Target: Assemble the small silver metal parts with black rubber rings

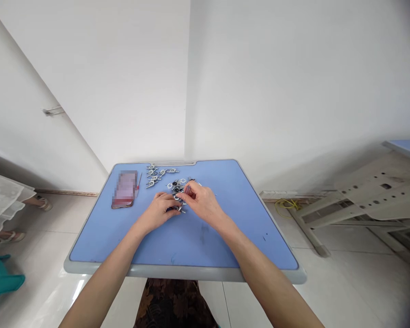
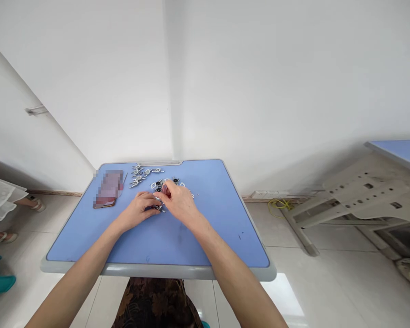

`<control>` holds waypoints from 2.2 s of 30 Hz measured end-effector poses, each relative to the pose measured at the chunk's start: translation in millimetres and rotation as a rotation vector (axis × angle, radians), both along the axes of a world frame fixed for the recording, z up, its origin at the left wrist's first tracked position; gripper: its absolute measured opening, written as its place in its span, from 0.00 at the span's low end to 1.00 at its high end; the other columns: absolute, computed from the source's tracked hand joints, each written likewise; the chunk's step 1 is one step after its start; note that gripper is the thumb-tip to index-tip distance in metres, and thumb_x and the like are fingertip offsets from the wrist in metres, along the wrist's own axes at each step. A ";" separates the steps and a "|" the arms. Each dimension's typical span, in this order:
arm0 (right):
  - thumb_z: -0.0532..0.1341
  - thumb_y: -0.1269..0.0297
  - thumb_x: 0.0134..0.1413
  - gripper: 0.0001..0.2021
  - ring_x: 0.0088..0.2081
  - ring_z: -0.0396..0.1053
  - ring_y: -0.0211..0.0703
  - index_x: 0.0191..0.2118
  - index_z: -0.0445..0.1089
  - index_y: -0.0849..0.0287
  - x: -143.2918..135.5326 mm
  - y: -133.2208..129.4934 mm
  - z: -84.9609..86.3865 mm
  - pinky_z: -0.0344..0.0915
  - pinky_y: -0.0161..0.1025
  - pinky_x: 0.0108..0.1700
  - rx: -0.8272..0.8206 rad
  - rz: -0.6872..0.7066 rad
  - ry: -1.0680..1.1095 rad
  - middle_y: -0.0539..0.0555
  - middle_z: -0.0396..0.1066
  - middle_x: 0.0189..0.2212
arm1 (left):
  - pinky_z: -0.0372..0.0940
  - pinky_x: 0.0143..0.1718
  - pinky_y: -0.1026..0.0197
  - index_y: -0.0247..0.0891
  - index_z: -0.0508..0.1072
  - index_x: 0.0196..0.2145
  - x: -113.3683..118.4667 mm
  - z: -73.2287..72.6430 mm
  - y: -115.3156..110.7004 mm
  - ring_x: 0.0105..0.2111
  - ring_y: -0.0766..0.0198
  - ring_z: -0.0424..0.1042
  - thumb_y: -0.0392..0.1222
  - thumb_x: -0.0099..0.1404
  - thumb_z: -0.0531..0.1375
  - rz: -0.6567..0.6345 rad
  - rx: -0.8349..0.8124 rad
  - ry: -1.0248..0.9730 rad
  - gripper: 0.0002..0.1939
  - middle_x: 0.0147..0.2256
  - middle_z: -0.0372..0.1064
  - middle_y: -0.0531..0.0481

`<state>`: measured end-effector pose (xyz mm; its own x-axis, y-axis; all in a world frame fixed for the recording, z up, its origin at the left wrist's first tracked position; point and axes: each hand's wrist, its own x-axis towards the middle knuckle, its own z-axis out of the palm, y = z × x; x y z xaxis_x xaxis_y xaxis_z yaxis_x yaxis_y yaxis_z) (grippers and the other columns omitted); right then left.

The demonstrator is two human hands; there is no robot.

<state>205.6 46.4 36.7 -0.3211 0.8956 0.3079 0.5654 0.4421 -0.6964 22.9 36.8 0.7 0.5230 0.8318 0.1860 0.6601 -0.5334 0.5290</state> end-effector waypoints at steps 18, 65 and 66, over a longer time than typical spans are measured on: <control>0.57 0.61 0.57 0.06 0.22 0.57 0.34 0.31 0.63 0.56 -1.2 -3.2 -1.5 0.55 0.33 0.27 -0.061 0.181 0.064 0.45 0.65 0.22 | 0.57 0.48 0.51 0.39 0.72 0.40 1.6 4.4 -6.9 0.42 0.55 0.67 0.36 0.60 0.61 0.015 -0.003 0.073 0.09 0.39 0.70 0.48; 0.52 0.69 0.59 0.12 0.33 0.68 0.41 0.46 0.67 0.55 -3.2 2.2 -10.0 0.65 0.39 0.37 -0.040 0.252 0.134 0.52 0.71 0.32 | 0.64 0.41 0.61 0.38 0.75 0.38 -3.0 1.0 -1.4 0.40 0.59 0.70 0.30 0.64 0.53 -0.097 -0.009 0.019 0.12 0.38 0.71 0.46; 0.51 0.69 0.59 0.14 0.34 0.68 0.41 0.48 0.67 0.55 -2.3 2.4 -8.2 0.65 0.39 0.37 -0.042 0.283 0.132 0.52 0.71 0.33 | 0.64 0.40 0.61 0.39 0.75 0.38 -3.2 1.0 -1.5 0.40 0.59 0.70 0.30 0.64 0.53 -0.095 -0.010 0.017 0.12 0.38 0.71 0.46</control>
<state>203.2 48.8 28.5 -0.5190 0.7894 0.3279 0.3277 0.5381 -0.7766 19.6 35.3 1.6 0.6025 0.7801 0.1684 0.6161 -0.5888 0.5233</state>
